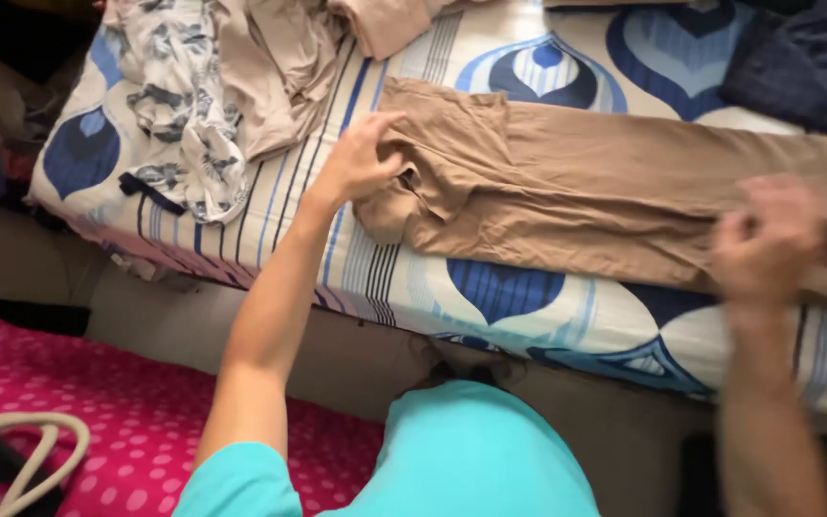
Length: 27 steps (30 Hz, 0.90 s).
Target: Folding various items of clothing such as shirts, pants, and sweatshirts on a bed.
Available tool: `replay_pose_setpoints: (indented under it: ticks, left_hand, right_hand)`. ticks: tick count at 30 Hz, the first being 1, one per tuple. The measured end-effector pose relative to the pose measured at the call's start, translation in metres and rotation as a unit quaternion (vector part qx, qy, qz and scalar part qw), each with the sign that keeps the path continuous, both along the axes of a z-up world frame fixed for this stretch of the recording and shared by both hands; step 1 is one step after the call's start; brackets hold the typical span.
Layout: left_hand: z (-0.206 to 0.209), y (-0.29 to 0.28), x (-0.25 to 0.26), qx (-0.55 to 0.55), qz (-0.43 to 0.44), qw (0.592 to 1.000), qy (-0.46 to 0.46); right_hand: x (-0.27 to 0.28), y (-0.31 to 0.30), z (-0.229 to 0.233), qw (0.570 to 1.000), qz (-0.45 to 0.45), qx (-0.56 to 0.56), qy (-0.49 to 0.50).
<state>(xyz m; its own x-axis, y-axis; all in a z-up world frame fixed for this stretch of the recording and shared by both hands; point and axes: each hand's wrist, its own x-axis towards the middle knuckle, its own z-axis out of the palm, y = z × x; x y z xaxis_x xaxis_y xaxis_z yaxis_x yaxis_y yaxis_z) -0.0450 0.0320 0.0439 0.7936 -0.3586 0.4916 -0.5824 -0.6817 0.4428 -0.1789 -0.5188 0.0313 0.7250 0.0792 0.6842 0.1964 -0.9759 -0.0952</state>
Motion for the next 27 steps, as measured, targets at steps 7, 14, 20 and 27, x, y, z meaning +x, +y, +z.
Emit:
replay_pose_setpoints:
  ticks: [7,14,20,27]
  left_hand:
    - [-0.005,-0.014,-0.074,-0.044,0.161,0.986,-0.022]
    - [-0.02,-0.017,-0.127,-0.13,0.292,0.931,0.175]
    - [-0.049,-0.001,-0.129,-0.283,0.185,0.938,0.079]
    - [-0.007,0.012,-0.139,-0.035,0.288,0.948,0.127]
  right_hand:
    - [0.021,0.249,0.042,0.92,0.342,0.137,0.135]
    - [0.056,0.307,-0.006,0.934,0.349,0.012,0.075]
    - [0.056,0.306,-0.013,0.95,0.29,0.048,0.103]
    - [0.064,0.294,-0.027,0.937,0.313,0.112,0.11]
